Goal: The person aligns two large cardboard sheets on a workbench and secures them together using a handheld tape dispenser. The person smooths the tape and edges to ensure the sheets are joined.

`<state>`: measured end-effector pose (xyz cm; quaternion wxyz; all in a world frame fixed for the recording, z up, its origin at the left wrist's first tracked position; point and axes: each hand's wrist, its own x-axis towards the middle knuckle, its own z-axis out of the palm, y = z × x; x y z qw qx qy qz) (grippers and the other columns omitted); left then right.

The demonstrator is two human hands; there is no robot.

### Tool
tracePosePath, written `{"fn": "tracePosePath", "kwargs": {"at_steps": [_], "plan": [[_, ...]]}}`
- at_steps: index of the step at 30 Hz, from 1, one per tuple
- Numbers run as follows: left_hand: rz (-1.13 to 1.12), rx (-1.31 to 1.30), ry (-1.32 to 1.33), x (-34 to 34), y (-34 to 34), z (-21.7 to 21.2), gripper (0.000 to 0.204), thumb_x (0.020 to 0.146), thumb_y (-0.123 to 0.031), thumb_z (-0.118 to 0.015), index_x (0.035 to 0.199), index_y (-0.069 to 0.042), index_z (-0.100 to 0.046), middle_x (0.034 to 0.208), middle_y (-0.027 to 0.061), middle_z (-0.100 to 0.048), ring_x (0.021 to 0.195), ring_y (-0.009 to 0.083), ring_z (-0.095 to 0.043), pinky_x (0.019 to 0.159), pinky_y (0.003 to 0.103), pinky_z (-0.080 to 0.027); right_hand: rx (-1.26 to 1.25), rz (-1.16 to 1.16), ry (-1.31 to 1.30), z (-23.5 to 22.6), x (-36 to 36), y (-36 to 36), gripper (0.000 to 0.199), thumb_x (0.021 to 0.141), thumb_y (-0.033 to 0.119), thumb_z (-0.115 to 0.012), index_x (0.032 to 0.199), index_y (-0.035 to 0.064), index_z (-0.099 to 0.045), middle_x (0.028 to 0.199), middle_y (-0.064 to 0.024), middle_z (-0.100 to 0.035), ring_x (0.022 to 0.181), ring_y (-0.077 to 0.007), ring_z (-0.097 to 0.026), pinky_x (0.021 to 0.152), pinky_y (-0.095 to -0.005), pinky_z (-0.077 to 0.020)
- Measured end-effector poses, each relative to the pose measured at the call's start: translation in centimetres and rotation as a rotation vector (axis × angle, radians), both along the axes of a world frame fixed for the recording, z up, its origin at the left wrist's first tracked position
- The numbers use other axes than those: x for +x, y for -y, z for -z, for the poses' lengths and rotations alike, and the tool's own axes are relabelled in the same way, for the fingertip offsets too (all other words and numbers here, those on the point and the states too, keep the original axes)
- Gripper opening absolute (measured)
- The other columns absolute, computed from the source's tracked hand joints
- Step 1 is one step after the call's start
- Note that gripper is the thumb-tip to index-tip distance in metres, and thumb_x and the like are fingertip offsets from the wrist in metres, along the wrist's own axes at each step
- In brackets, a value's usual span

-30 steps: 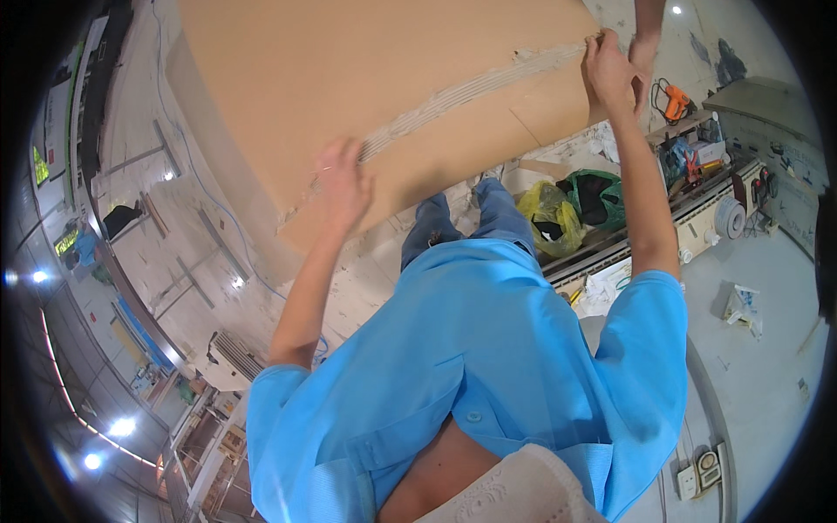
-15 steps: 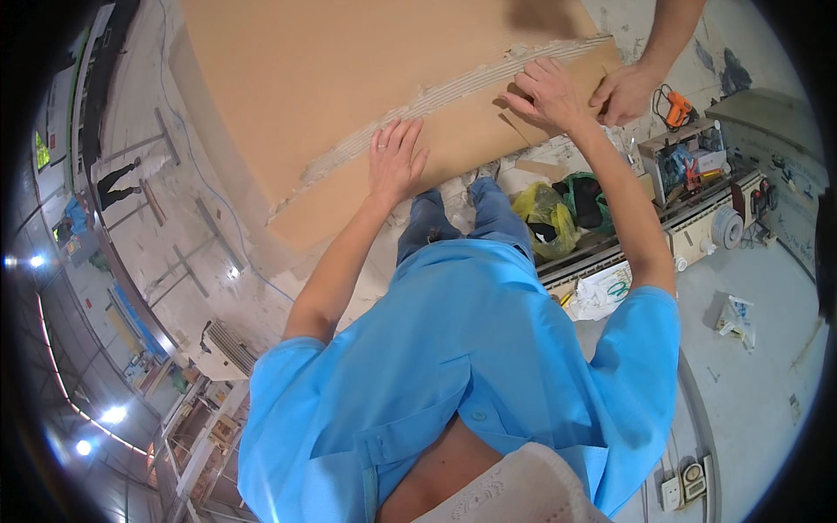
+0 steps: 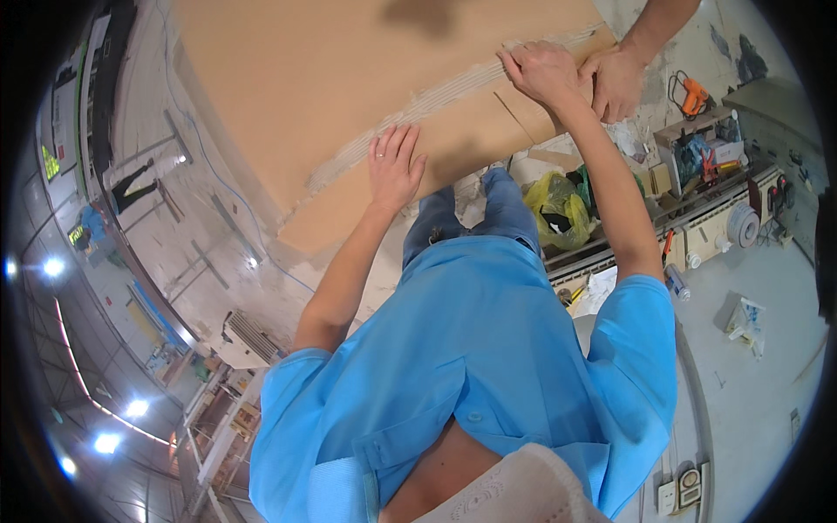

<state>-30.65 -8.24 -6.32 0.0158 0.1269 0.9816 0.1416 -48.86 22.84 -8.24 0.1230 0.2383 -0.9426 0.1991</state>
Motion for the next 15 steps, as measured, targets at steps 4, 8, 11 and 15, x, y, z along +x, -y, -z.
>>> {"fn": "tracePosePath", "kwargs": {"at_steps": [4, 8, 11, 15], "plan": [[-0.04, -0.02, 0.051, 0.1, 0.7, 0.5, 0.057, 0.094, -0.03, -0.062, 0.147, -0.014, -0.049, 0.149, 0.0083, -0.049, 0.141, 0.0305, -0.04, 0.118, 0.051, -0.025, -0.198, 0.052, -0.039, 1.9, -0.6, -0.1, 0.027, 0.095, 0.035, -0.062, 0.09, 0.0111, -0.073, 0.085, -0.0115, -0.07, 0.082, -0.031, -0.068, 0.075, -0.0428, -0.0544], [0.01, 0.016, 0.051, -0.4, 0.4, 0.8, 0.056, 0.097, -0.03, -0.057, 0.147, -0.006, -0.047, 0.149, 0.0201, -0.046, 0.139, 0.0396, -0.04, 0.116, 0.052, -0.029, -0.049, 0.131, -0.023, 1.8, -0.8, -0.1, 0.03, 0.091, 0.026, -0.052, 0.118, 0.0208, -0.064, 0.122, -0.0062, -0.063, 0.115, -0.0261, -0.057, 0.097, -0.0444, -0.0468], [0.119, 0.029, -0.045, -0.9, -0.3, 0.5, 0.057, 0.103, -0.036, -0.048, 0.147, 0.0, -0.044, 0.148, 0.0257, -0.044, 0.136, 0.0431, -0.042, 0.114, 0.053, -0.031, -0.065, 0.442, -0.273, 0.2, 1.4, 1.0, 0.012, 0.083, 0.026, -0.058, 0.085, 0.0139, -0.059, 0.088, -0.0054, -0.06, 0.088, -0.0238, -0.058, 0.086, -0.0403, -0.0482], [0.156, -0.005, -0.056, -0.8, -0.9, 0.7, 0.061, 0.106, -0.043, -0.038, 0.149, 0.0, -0.04, 0.15, 0.0256, -0.04, 0.137, 0.0431, -0.038, 0.113, 0.053, -0.031, -0.497, 0.712, -0.379, 1.7, 11.6, 2.0, 0.015, 0.083, 0.02, -0.065, 0.093, 0.0092, -0.067, 0.093, -0.0085, -0.066, 0.089, -0.0267, -0.063, 0.086, -0.0419, -0.0505]]}}
